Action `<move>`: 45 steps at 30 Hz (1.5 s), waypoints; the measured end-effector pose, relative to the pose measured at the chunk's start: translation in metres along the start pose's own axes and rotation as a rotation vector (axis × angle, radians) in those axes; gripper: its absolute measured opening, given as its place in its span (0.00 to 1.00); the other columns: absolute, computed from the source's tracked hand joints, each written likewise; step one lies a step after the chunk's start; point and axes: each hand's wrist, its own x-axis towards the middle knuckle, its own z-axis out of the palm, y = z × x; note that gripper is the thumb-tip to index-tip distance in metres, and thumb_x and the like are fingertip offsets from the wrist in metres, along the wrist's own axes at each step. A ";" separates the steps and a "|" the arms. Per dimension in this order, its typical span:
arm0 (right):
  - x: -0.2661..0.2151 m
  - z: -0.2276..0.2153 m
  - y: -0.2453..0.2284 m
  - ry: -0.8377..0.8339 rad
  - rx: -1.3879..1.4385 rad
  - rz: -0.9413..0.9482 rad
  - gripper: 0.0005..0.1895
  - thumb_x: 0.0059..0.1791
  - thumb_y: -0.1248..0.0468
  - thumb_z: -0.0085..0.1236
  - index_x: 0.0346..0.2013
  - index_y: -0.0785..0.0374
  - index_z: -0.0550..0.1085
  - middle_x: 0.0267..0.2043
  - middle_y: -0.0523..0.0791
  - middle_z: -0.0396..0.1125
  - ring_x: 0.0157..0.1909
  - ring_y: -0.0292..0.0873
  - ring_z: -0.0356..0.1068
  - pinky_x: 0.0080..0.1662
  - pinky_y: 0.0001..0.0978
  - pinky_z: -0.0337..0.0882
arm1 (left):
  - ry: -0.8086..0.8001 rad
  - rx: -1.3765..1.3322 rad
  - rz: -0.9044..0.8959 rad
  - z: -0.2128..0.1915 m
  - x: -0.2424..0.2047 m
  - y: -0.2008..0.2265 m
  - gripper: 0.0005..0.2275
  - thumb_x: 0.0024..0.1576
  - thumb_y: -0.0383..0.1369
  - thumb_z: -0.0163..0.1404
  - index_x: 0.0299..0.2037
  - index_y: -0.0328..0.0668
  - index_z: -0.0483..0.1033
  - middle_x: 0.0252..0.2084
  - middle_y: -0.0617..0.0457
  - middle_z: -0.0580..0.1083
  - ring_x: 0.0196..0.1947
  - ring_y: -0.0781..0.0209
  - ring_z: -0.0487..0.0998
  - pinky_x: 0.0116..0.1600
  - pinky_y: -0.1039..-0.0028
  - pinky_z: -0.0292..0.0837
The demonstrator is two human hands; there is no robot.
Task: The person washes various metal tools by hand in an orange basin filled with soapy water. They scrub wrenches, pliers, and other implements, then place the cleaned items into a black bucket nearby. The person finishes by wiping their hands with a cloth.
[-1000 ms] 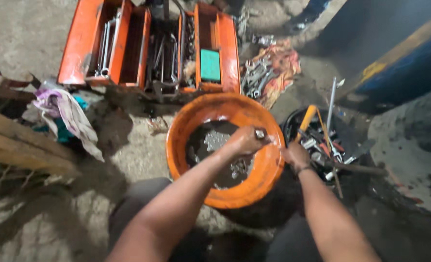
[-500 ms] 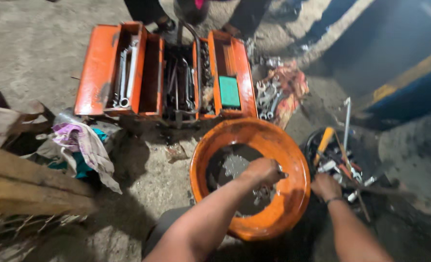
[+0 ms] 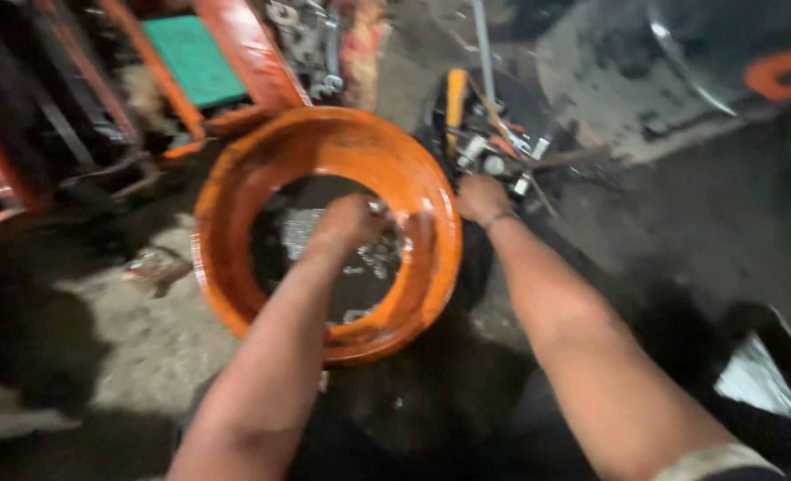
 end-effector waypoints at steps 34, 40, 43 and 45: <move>0.086 -0.030 0.036 -0.671 0.198 -0.453 0.17 0.47 0.56 0.58 0.22 0.68 0.75 0.20 0.52 0.74 0.21 0.47 0.77 0.26 0.40 0.77 | 0.092 -0.022 -0.262 0.055 -0.013 0.015 0.18 0.56 0.52 0.52 0.47 0.52 0.81 0.44 0.46 0.80 0.46 0.43 0.81 0.50 0.58 0.75; 0.083 -0.031 0.033 -0.598 0.075 -0.545 0.22 0.50 0.57 0.54 0.24 0.76 0.77 0.20 0.55 0.73 0.21 0.49 0.75 0.28 0.40 0.76 | 0.079 -0.067 -0.449 0.066 -0.009 0.028 0.17 0.55 0.50 0.54 0.50 0.57 0.80 0.48 0.49 0.80 0.47 0.46 0.82 0.54 0.60 0.74; 0.089 -0.023 0.028 -0.757 0.181 -0.409 0.18 0.48 0.60 0.54 0.26 0.76 0.76 0.21 0.54 0.73 0.21 0.50 0.76 0.27 0.43 0.78 | 0.103 0.006 -0.260 0.067 -0.022 0.035 0.14 0.57 0.48 0.53 0.49 0.58 0.80 0.49 0.51 0.80 0.49 0.47 0.81 0.54 0.60 0.74; 0.098 -0.016 0.025 -0.850 0.151 -0.349 0.21 0.51 0.58 0.51 0.26 0.77 0.76 0.23 0.55 0.73 0.22 0.50 0.75 0.26 0.42 0.77 | 0.150 0.034 -0.204 0.067 -0.038 0.037 0.14 0.55 0.46 0.54 0.48 0.57 0.81 0.50 0.51 0.79 0.50 0.46 0.80 0.53 0.59 0.74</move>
